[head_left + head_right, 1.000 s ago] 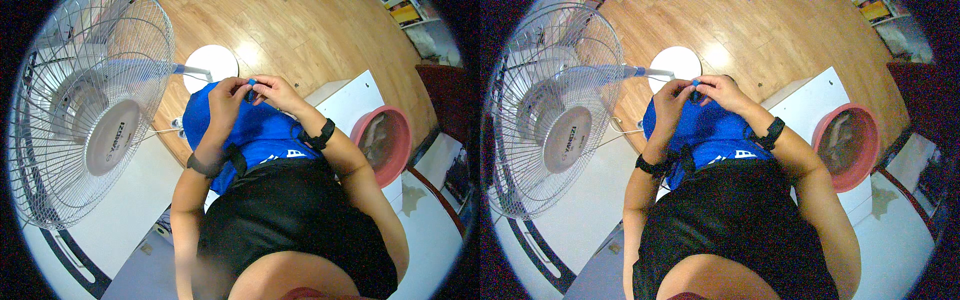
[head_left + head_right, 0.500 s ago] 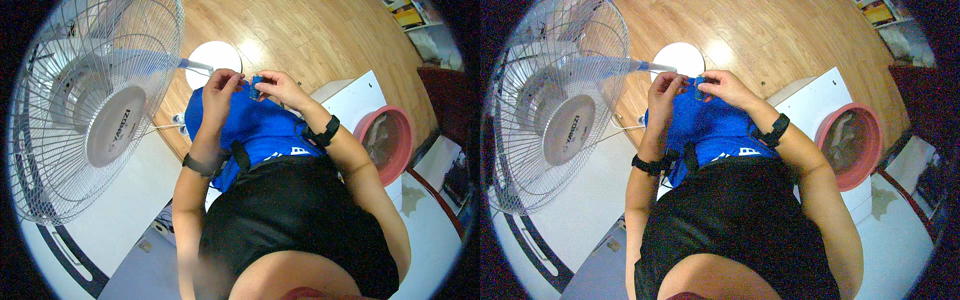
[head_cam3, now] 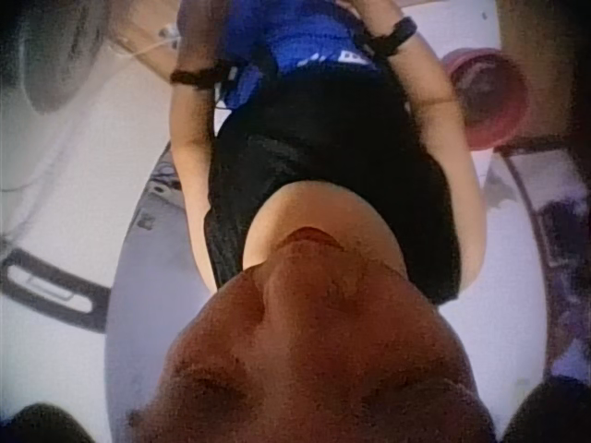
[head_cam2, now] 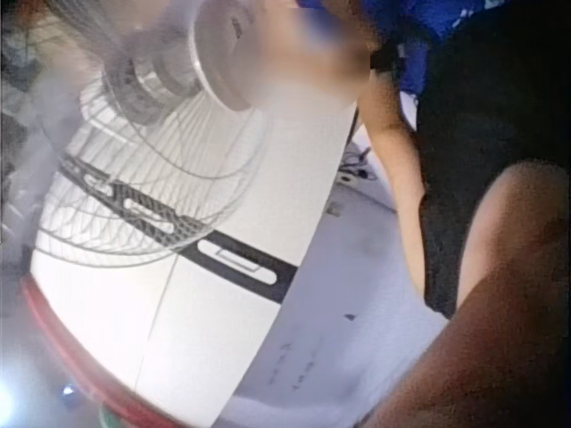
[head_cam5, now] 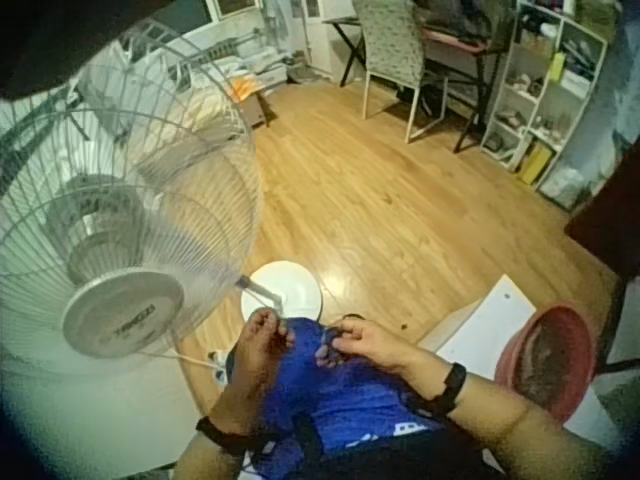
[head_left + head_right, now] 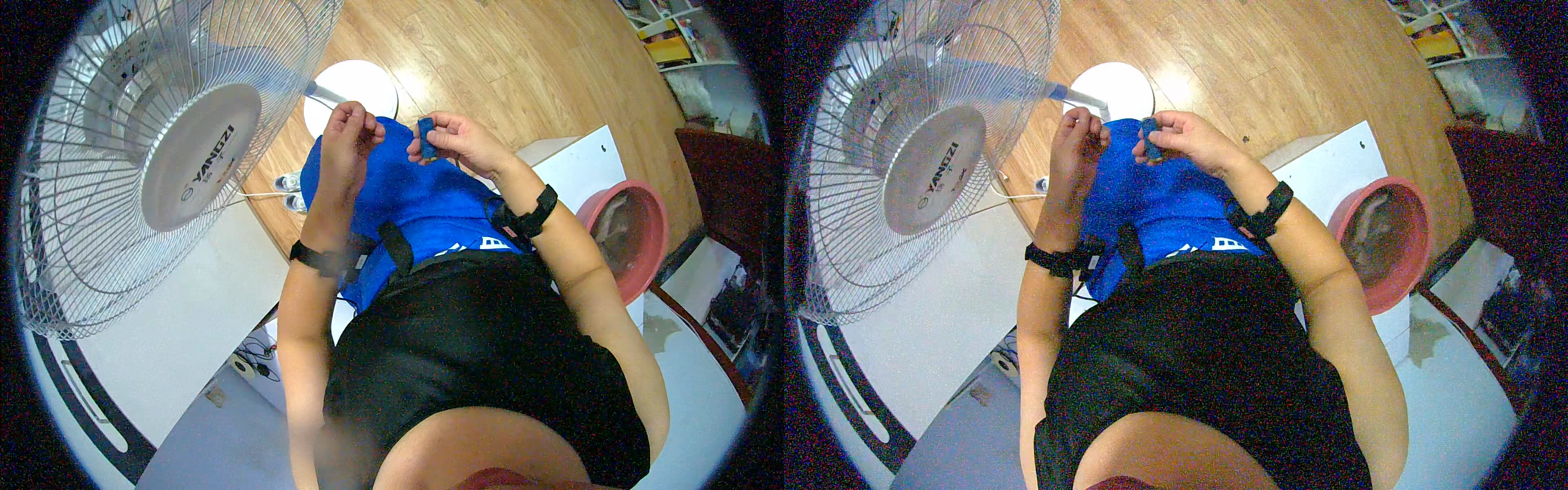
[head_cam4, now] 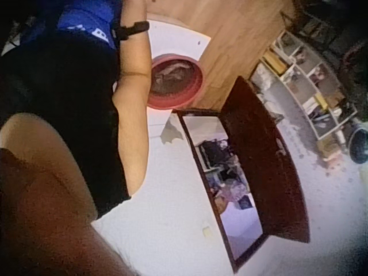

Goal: The person assembles or repairs a stand fan, first attaching the front cage by securing its rim clips by hand and then threading a blue plastic ring around the joined cages to lock them together.

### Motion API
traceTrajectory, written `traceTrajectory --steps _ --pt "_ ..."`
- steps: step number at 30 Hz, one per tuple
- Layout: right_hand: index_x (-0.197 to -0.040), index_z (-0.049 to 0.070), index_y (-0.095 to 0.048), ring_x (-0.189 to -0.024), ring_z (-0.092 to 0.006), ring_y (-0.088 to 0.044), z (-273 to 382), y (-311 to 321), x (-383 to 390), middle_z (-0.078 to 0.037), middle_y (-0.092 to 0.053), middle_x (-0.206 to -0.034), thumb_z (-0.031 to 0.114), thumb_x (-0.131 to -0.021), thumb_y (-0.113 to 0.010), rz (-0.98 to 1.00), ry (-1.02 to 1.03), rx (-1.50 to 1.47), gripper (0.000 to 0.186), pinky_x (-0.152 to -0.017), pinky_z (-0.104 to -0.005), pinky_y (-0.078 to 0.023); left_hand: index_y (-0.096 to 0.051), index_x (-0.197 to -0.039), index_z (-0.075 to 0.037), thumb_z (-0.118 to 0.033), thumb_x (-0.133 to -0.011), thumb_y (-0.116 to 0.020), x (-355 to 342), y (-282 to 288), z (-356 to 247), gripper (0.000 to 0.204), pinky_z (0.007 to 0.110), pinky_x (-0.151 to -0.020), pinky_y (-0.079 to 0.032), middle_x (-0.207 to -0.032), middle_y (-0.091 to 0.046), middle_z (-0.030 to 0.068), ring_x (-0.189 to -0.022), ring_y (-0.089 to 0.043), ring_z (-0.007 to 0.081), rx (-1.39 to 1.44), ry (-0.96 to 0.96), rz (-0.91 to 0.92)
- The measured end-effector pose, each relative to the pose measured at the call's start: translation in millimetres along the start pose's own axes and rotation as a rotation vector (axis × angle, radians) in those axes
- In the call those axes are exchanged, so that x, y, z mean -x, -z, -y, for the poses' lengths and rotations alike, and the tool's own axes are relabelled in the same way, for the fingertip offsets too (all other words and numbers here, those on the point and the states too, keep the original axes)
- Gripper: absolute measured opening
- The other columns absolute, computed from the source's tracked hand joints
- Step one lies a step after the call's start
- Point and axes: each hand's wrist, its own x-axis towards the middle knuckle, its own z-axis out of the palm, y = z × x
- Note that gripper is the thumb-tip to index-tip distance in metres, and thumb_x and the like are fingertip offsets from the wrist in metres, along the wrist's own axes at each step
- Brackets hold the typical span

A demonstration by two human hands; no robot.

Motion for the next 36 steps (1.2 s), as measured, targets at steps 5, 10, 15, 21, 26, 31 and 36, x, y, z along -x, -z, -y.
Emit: traceTrajectory --steps 5,10,15,21,26,31,36 --pt "-0.104 0.003 -0.050 -0.082 -0.0186 -0.060 -5.0 2.3 -3.3 -0.012 -0.062 -0.092 0.017 -0.086 -0.055 -0.104 -0.018 0.009 0.023 -0.073 -0.0281 -0.049 -0.053 -0.092 -0.005 -0.018 -0.083 -0.060 11.2 -3.0 -8.1 0.018 0.023 -0.061 -0.045 -0.080 -0.057 0.0044 -0.068 -0.055 0.0120 -0.502 -0.084 -0.125" --pt "-0.091 0.004 -0.057 -0.068 -0.0107 -0.056 -10.5 -1.2 -11.9 -0.005 -0.062 -0.077 0.016 -0.082 -0.060 -0.200 -0.029 0.258 0.015 -0.059 -0.0219 -0.043 -0.056 -0.096 -0.001 -0.015 -0.075 -0.067 28.2 -18.6 8.5 0.027 0.025 -0.063 -0.046 -0.085 -0.060 0.0071 -0.071 -0.056 0.0128 -0.738 -0.139 0.099" --pt "-0.080 0.004 -0.059 -0.063 -0.0058 -0.049 -18.5 -7.3 -21.2 0.001 -0.056 -0.072 0.011 -0.083 -0.059 -0.262 0.071 0.390 0.007 -0.054 -0.0185 -0.038 -0.057 -0.099 0.000 -0.018 -0.084 -0.058 21.9 -17.1 11.0 0.023 0.024 -0.059 -0.048 -0.083 -0.059 0.0058 -0.069 -0.057 0.0129 -0.330 0.155 0.018" --pt "-0.078 0.005 -0.059 -0.056 -0.0044 -0.047 -20.1 -10.7 -22.7 0.003 -0.055 -0.066 0.013 -0.084 -0.058 -0.353 0.149 0.582 0.010 -0.048 -0.0186 -0.036 -0.058 -0.096 0.001 -0.018 -0.085 -0.056 18.8 -7.3 16.9 0.021 0.023 -0.059 -0.048 -0.079 -0.059 0.0053 -0.066 -0.058 0.0124 -0.325 0.155 0.015" --pt "-0.077 0.006 -0.059 -0.054 -0.0051 -0.049 -0.4 -17.1 -15.4 0.000 -0.056 -0.064 0.017 -0.086 -0.054 -0.448 0.054 0.426 0.015 -0.047 -0.0182 -0.037 -0.058 -0.095 0.000 -0.019 -0.086 -0.056 21.1 -3.8 13.3 0.021 0.022 -0.062 -0.047 -0.079 -0.059 0.0051 -0.068 -0.058 0.0119 -0.298 0.175 0.038" --pt "-0.078 0.007 -0.056 -0.055 -0.0058 -0.049 2.2 2.5 -10.7 0.001 -0.056 -0.063 0.020 -0.089 -0.052 -0.510 0.116 0.386 0.017 -0.049 -0.0181 -0.037 -0.058 -0.095 -0.001 -0.018 -0.086 -0.056 24.0 4.4 11.3 0.020 0.022 -0.063 -0.047 -0.079 -0.059 0.0047 -0.069 -0.057 0.0113 -0.352 0.160 0.079" --pt "-0.077 0.006 -0.057 -0.054 -0.0061 -0.049 11.6 15.1 -6.0 0.000 -0.056 -0.064 0.021 -0.088 -0.053 -0.608 0.188 0.376 0.019 -0.049 -0.0181 -0.037 -0.059 -0.094 -0.002 -0.018 -0.086 -0.056 28.4 10.4 10.3 0.018 0.022 -0.064 -0.047 -0.081 -0.059 0.0047 -0.070 -0.057 0.0107 -0.351 0.145 0.066"
